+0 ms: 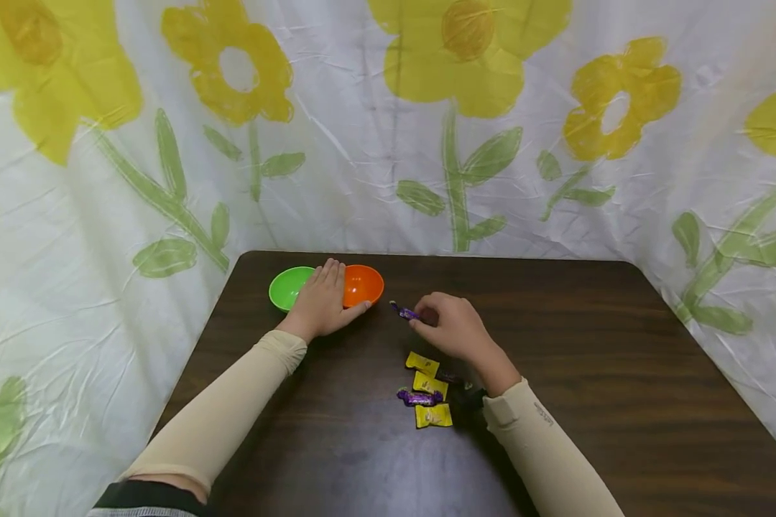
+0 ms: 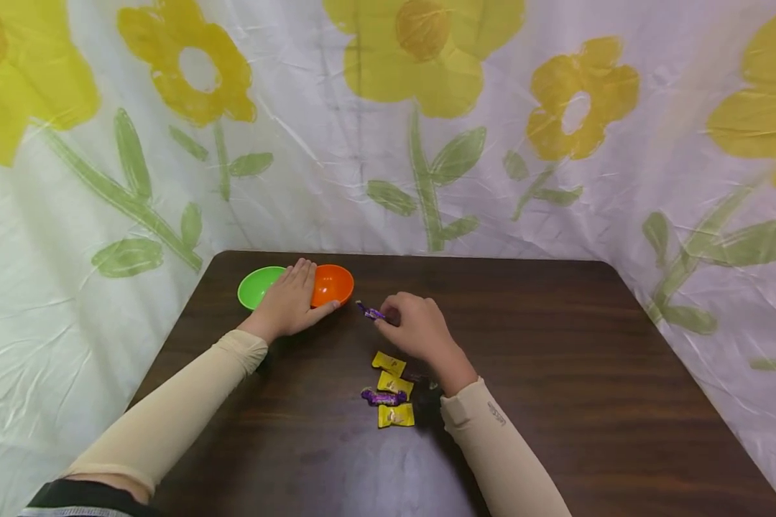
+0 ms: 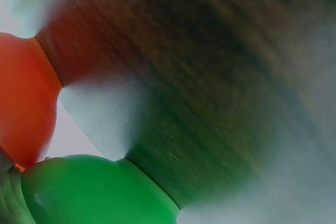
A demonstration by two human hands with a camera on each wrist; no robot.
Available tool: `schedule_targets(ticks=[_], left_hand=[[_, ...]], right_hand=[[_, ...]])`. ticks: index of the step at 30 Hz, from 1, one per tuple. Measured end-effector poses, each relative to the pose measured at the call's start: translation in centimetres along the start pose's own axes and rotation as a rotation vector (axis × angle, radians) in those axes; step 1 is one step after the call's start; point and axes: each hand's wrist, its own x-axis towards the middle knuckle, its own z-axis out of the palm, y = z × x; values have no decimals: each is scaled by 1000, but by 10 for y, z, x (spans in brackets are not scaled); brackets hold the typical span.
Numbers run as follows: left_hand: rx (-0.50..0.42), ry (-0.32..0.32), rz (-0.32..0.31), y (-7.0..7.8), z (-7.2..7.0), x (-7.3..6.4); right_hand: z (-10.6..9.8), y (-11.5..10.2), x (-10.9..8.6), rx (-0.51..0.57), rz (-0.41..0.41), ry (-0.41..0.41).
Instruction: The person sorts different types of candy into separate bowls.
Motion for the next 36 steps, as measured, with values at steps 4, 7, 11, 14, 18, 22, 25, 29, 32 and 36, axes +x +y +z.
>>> schedule_targets(ticks=[4,7,11,14,18,22,25,29,32,36], left_hand=[[11,-1,4,0,-2,-1],[25,-14,-1,1,-2,-3],[22,-9,13,2,-1,-3],[25,-12,20,2,-1,-2],[51,-8,16,2,-3,-2],[57,22,14,2,-4,0],[47,17,10,2,-4,1],[47,3,-8,0,-2,1],[51,0,-13,0,-2,2],[54,-10,-19,1,-1,3]], right_hand=[[14,0,30,-14,-6,38],[26,-1,49,-19,3,33],[34,-5,67,-18,29,42],[36,-11,77,-24,40,42],[39,-20,87,-76,17,28],[39,-27,92,-122,-15,29],[36,-30,89,-111,-23,12],[27,-28,81,-67,-40,-27],[19,-24,71,-49,-42,-48],[8,-16,55,-29,-37,-79]])
